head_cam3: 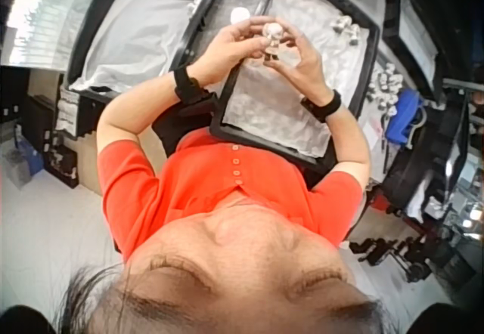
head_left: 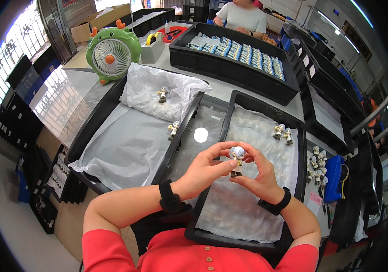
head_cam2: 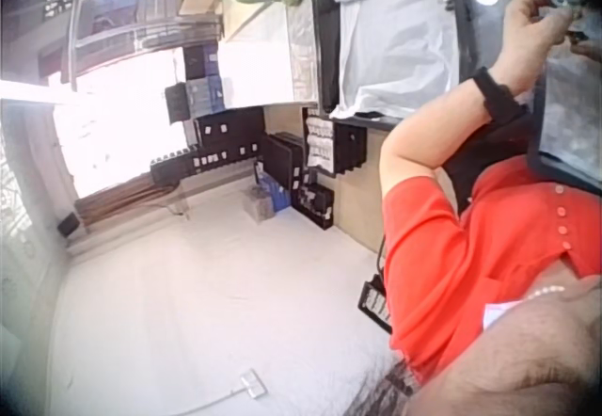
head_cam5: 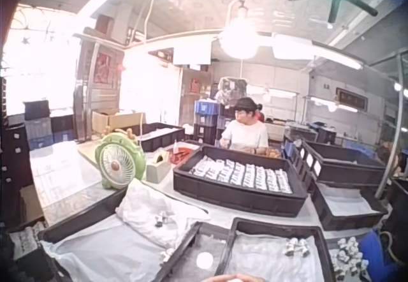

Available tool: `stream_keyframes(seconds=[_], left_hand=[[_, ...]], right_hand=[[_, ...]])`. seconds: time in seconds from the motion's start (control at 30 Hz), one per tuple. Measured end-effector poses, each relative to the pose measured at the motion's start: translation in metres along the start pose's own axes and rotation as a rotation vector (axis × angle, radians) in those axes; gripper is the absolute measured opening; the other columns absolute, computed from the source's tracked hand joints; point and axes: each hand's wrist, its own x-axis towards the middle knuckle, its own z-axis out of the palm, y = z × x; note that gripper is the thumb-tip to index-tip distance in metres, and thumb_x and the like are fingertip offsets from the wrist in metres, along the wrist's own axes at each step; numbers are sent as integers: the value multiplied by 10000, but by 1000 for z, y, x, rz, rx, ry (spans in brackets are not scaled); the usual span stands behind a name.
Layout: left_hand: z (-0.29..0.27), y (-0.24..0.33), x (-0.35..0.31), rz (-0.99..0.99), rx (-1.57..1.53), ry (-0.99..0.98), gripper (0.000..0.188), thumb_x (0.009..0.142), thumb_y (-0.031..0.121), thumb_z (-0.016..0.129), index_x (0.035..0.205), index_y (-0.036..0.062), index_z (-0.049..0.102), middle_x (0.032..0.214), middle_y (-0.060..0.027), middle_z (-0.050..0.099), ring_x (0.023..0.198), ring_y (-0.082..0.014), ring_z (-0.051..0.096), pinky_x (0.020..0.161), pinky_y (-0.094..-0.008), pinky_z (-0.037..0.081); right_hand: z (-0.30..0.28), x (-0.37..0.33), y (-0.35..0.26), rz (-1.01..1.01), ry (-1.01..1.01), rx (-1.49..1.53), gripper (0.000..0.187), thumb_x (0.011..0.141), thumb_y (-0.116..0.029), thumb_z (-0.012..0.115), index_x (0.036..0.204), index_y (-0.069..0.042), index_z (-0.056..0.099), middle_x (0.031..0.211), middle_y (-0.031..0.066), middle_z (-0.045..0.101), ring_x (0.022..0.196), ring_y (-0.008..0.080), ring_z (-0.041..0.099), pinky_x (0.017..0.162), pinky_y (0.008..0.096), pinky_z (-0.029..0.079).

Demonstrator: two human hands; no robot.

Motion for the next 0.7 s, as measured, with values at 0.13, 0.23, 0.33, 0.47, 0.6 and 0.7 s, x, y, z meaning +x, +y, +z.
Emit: stream_keyframes(seconds=[0.13, 0.23, 0.33, 0.47, 0.6, 0.7], left_hand=[[-3, 2, 2, -93, -74, 22, 377, 963, 216, 527, 1316, 89, 491, 1138, -30, 589, 938, -80, 582, 796, -230, 478], [-3, -1, 2, -77, -60, 37, 353, 980, 235, 497, 1303, 92, 508, 1105, -12, 604, 926, -71, 579, 788, -230, 483], [-2, 1, 1, -67, -46, 22, 351, 977, 232, 504, 1297, 90, 513, 1109, -14, 604, 922, -74, 583, 794, -230, 485], [-2, 0, 2, -53, 13, 22, 366, 972, 234, 515, 1311, 97, 505, 1120, -10, 602, 929, -71, 579, 797, -230, 485], [-3, -1, 3, -95, -57, 28, 381, 964, 231, 532, 1321, 103, 501, 1132, -8, 599, 934, -67, 573, 796, -227, 483], [-2, -1, 3, -73, -44, 19, 377, 965, 231, 529, 1320, 105, 506, 1131, -6, 599, 934, -66, 575, 800, -227, 484]], right_hand=[[0, 0, -7, -17, 15, -23, 809, 627, -94, 832, 1336, -76, 442, 1168, 93, 573, 922, 197, 594, 809, 319, 491], [-1, 1, -9, -33, 21, -30, 802, 625, -92, 833, 1329, -72, 449, 1161, 103, 572, 927, 203, 587, 821, 323, 492], [-1, 1, -8, -37, 27, -42, 797, 623, -93, 833, 1324, -68, 454, 1156, 107, 573, 927, 208, 583, 826, 325, 492], [-1, 1, -9, -43, 31, -53, 795, 620, -93, 833, 1319, -65, 458, 1149, 107, 575, 924, 215, 582, 827, 323, 492], [-3, 2, -10, -49, 35, -62, 793, 618, -92, 833, 1317, -66, 460, 1149, 107, 576, 928, 221, 580, 828, 323, 491], [-2, 2, -8, -49, 39, -65, 792, 613, -92, 834, 1313, -64, 463, 1154, 105, 575, 933, 221, 578, 828, 324, 491]])
